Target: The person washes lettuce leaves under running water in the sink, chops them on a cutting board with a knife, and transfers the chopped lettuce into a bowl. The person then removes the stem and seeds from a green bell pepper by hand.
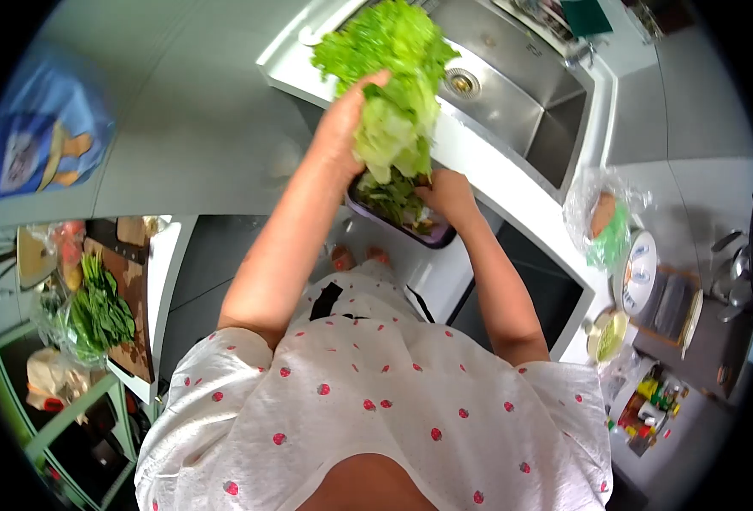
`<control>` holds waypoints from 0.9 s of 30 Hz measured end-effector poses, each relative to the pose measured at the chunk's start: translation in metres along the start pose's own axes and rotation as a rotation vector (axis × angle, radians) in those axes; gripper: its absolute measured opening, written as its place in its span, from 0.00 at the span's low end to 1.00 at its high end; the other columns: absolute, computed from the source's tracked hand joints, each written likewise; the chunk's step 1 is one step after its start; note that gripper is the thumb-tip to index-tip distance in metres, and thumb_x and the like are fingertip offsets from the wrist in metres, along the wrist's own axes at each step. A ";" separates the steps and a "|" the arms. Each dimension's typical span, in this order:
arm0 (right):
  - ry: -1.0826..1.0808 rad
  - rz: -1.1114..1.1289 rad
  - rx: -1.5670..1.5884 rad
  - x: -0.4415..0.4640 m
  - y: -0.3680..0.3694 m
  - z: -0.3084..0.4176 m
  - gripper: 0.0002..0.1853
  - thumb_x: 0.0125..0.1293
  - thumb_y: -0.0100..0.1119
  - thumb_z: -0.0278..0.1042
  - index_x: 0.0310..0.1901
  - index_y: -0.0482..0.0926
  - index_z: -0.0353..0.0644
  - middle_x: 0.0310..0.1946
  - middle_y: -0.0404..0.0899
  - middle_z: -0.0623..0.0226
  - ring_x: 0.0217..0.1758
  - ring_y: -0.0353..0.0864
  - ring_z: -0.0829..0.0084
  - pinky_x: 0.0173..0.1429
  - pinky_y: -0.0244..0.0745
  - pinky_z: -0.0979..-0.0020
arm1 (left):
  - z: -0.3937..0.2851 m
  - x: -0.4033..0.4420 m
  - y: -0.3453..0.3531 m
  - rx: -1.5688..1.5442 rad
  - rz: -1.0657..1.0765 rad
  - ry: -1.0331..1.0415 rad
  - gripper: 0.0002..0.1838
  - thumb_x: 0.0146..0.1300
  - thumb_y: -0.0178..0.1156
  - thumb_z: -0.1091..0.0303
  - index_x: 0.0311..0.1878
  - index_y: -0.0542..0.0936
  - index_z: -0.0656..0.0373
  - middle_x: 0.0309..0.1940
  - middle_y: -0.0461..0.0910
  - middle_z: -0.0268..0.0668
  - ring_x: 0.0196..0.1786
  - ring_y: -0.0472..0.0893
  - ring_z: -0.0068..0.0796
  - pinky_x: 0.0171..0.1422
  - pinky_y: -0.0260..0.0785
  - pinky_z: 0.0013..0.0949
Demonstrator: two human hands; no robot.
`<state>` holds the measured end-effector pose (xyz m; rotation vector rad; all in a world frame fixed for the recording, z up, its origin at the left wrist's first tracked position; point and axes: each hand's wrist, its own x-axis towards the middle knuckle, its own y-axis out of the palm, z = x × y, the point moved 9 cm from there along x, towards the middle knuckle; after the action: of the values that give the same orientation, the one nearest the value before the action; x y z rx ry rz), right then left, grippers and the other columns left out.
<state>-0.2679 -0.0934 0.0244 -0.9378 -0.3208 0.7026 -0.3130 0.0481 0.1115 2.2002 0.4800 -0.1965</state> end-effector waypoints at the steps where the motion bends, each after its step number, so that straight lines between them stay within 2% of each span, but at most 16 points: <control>1: -0.010 -0.006 -0.046 0.002 -0.004 0.005 0.16 0.54 0.54 0.33 0.45 0.75 0.40 0.26 0.79 0.56 0.32 0.79 0.59 0.40 0.73 0.65 | 0.003 -0.003 0.001 -0.017 0.034 0.003 0.18 0.56 0.58 0.59 0.44 0.74 0.62 0.37 0.78 0.40 0.35 0.79 0.32 0.40 0.74 0.34; 2: -0.030 -0.003 -0.090 0.004 -0.006 0.010 0.16 0.54 0.55 0.34 0.45 0.75 0.40 0.25 0.79 0.57 0.31 0.80 0.60 0.40 0.74 0.65 | 0.005 -0.008 0.002 -0.036 0.058 0.014 0.18 0.55 0.59 0.59 0.44 0.74 0.62 0.37 0.78 0.40 0.35 0.79 0.32 0.40 0.74 0.34; 4: 0.248 0.027 0.471 0.006 -0.020 0.005 0.17 0.59 0.53 0.40 0.48 0.74 0.43 0.31 0.80 0.63 0.37 0.80 0.64 0.44 0.74 0.65 | 0.019 -0.011 -0.004 -0.062 -0.007 -0.061 0.17 0.55 0.59 0.61 0.45 0.74 0.62 0.36 0.78 0.39 0.35 0.80 0.32 0.40 0.74 0.34; 6: 0.430 0.113 1.523 0.006 0.001 0.020 0.19 0.63 0.49 0.43 0.53 0.70 0.43 0.41 0.77 0.64 0.44 0.77 0.68 0.48 0.73 0.67 | 0.033 -0.007 -0.003 -0.191 0.072 -0.054 0.15 0.56 0.58 0.64 0.45 0.74 0.62 0.35 0.79 0.39 0.35 0.80 0.32 0.40 0.74 0.34; 8: 0.458 0.112 1.709 0.005 -0.003 0.040 0.21 0.65 0.45 0.44 0.56 0.66 0.42 0.50 0.72 0.61 0.49 0.73 0.67 0.52 0.71 0.68 | 0.041 -0.014 0.009 -0.269 0.123 -0.059 0.12 0.58 0.55 0.67 0.44 0.74 0.62 0.36 0.78 0.38 0.36 0.80 0.28 0.41 0.75 0.31; 11: 0.297 0.107 1.673 0.009 -0.010 0.055 0.21 0.66 0.44 0.44 0.56 0.66 0.41 0.50 0.72 0.60 0.50 0.73 0.66 0.54 0.70 0.66 | 0.059 -0.018 0.011 -0.268 0.122 -0.065 0.15 0.57 0.55 0.68 0.47 0.73 0.63 0.39 0.78 0.39 0.38 0.80 0.28 0.43 0.74 0.32; 14: 0.149 0.035 1.404 0.022 -0.014 0.041 0.22 0.66 0.42 0.46 0.56 0.66 0.41 0.50 0.71 0.61 0.51 0.73 0.65 0.55 0.69 0.64 | 0.063 -0.029 0.003 -0.241 0.104 -0.018 0.17 0.57 0.55 0.68 0.49 0.72 0.63 0.40 0.78 0.39 0.39 0.80 0.28 0.44 0.74 0.32; 17: 0.152 0.170 1.580 0.022 -0.017 0.051 0.22 0.66 0.42 0.44 0.56 0.65 0.39 0.50 0.71 0.62 0.51 0.72 0.66 0.55 0.69 0.65 | 0.055 -0.051 -0.003 -0.214 0.123 0.012 0.18 0.56 0.56 0.68 0.50 0.72 0.63 0.41 0.78 0.38 0.40 0.79 0.28 0.45 0.73 0.31; 20: 0.361 0.405 1.585 0.029 0.027 0.017 0.23 0.65 0.44 0.45 0.56 0.65 0.37 0.49 0.71 0.63 0.50 0.72 0.67 0.54 0.69 0.66 | 0.038 -0.079 -0.019 -0.119 0.034 0.021 0.18 0.56 0.57 0.67 0.50 0.73 0.63 0.40 0.78 0.38 0.39 0.79 0.27 0.43 0.73 0.30; 22: 0.409 0.361 0.930 0.024 0.048 0.000 0.23 0.65 0.45 0.45 0.56 0.66 0.37 0.48 0.72 0.61 0.49 0.73 0.66 0.51 0.69 0.67 | 0.024 -0.096 -0.039 -0.103 0.005 0.072 0.17 0.56 0.57 0.67 0.48 0.74 0.63 0.40 0.78 0.37 0.38 0.79 0.26 0.42 0.72 0.30; 23: 0.321 0.465 0.826 0.032 0.069 -0.019 0.22 0.64 0.48 0.45 0.54 0.68 0.39 0.44 0.75 0.62 0.43 0.76 0.69 0.45 0.71 0.71 | 0.013 -0.118 -0.050 -0.096 -0.045 0.075 0.16 0.56 0.57 0.67 0.47 0.75 0.63 0.40 0.78 0.37 0.38 0.79 0.26 0.42 0.72 0.29; 24: 0.331 0.529 0.834 0.023 0.078 -0.013 0.20 0.64 0.50 0.42 0.52 0.70 0.39 0.41 0.76 0.63 0.39 0.77 0.73 0.40 0.71 0.75 | 0.004 -0.143 -0.060 -0.094 -0.098 0.070 0.16 0.56 0.57 0.67 0.47 0.75 0.63 0.40 0.78 0.36 0.38 0.79 0.26 0.43 0.72 0.29; 25: 0.341 0.593 0.840 0.014 0.087 -0.006 0.17 0.63 0.51 0.39 0.51 0.71 0.39 0.38 0.78 0.65 0.36 0.78 0.77 0.36 0.71 0.79 | -0.010 -0.168 -0.064 -0.143 -0.064 0.106 0.14 0.56 0.57 0.68 0.45 0.76 0.63 0.39 0.78 0.36 0.39 0.78 0.25 0.44 0.71 0.29; 27: 0.311 0.685 0.770 -0.023 0.095 0.052 0.15 0.64 0.51 0.36 0.50 0.72 0.39 0.38 0.79 0.66 0.35 0.79 0.79 0.33 0.71 0.81 | -0.036 -0.215 -0.095 -0.113 -0.153 0.216 0.14 0.56 0.57 0.69 0.45 0.76 0.63 0.39 0.78 0.37 0.40 0.78 0.26 0.46 0.71 0.30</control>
<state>-0.3517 -0.0393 -0.0229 -0.3789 0.5551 1.1687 -0.5484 0.0712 0.1302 2.0846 0.7619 -0.0122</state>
